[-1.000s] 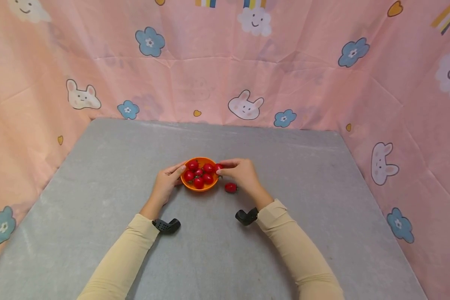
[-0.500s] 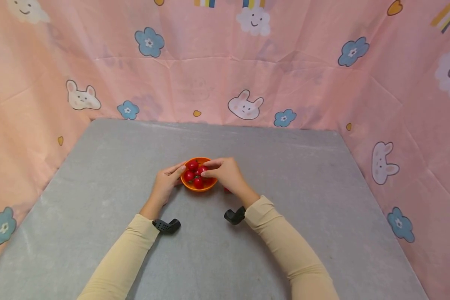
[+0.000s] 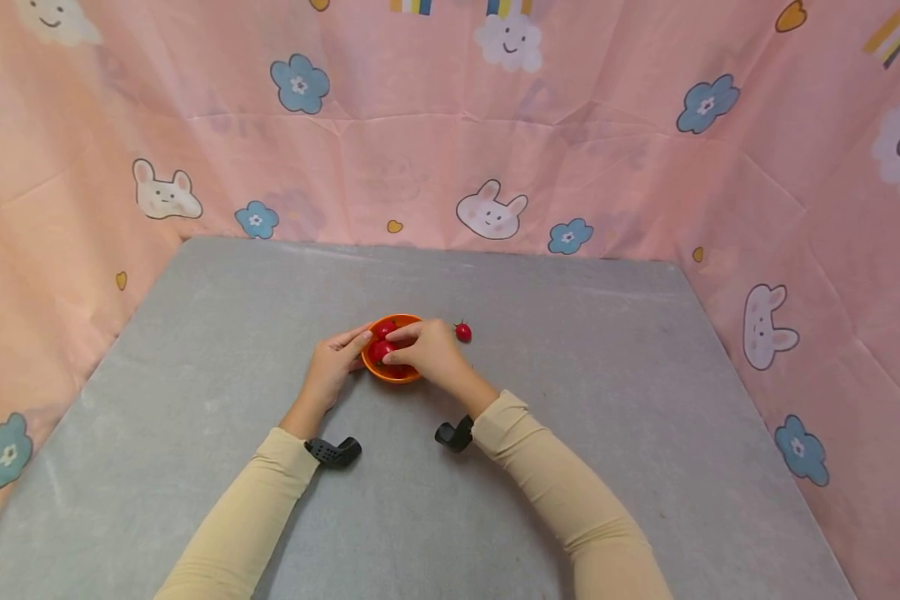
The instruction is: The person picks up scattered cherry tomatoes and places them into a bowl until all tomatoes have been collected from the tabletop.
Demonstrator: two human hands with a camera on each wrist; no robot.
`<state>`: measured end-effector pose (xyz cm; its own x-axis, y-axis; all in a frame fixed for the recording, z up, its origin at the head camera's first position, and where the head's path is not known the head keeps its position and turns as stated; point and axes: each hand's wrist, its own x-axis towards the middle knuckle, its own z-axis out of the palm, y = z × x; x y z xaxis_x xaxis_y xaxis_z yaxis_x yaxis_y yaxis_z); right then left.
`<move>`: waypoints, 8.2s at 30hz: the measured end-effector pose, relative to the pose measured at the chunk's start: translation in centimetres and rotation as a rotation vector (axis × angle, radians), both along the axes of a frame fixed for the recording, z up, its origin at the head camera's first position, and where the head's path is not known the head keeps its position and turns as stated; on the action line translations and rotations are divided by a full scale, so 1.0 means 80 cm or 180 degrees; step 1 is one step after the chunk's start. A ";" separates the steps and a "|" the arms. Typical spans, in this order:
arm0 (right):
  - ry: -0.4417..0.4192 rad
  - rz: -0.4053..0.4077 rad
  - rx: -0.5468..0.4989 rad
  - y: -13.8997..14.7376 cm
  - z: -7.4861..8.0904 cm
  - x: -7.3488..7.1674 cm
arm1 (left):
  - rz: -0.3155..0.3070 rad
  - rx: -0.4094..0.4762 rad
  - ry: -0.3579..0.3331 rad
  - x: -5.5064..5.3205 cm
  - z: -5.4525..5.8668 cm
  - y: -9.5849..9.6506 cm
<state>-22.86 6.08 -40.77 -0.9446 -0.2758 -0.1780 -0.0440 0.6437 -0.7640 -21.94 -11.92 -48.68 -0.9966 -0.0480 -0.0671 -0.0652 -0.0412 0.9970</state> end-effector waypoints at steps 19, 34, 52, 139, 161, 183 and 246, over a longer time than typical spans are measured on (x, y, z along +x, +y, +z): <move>0.0160 0.0164 0.0035 0.000 -0.011 0.004 | 0.0020 0.0016 -0.0014 -0.001 -0.001 0.000; -0.0035 -0.0394 -0.0618 0.055 -0.002 0.001 | 0.0081 -0.0031 -0.0068 -0.003 -0.002 0.001; -0.0294 -0.0513 -0.0493 0.112 -0.024 0.001 | 0.0097 -0.0091 -0.0073 -0.003 -0.002 0.001; -0.0284 -0.0620 -0.0476 0.071 0.006 -0.011 | 0.0066 -0.0075 -0.0095 -0.008 0.001 -0.002; -0.0094 -0.0466 -0.0377 0.036 -0.004 -0.014 | 0.0033 -0.0103 -0.0115 -0.003 -0.007 0.000; 0.0329 -0.0190 0.0029 0.015 -0.012 -0.016 | 0.0101 -0.0122 -0.0123 0.000 -0.001 -0.003; -0.0072 -0.1383 -0.0603 0.090 -0.054 -0.043 | 0.0092 -0.0077 -0.0066 0.001 -0.005 0.000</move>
<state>-26.30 13.24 -45.11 -0.9761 0.1145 -0.1846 0.2166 0.4480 -0.8674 -21.83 -11.93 -49.04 -0.9932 -0.0786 -0.0862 -0.0849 -0.0194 0.9962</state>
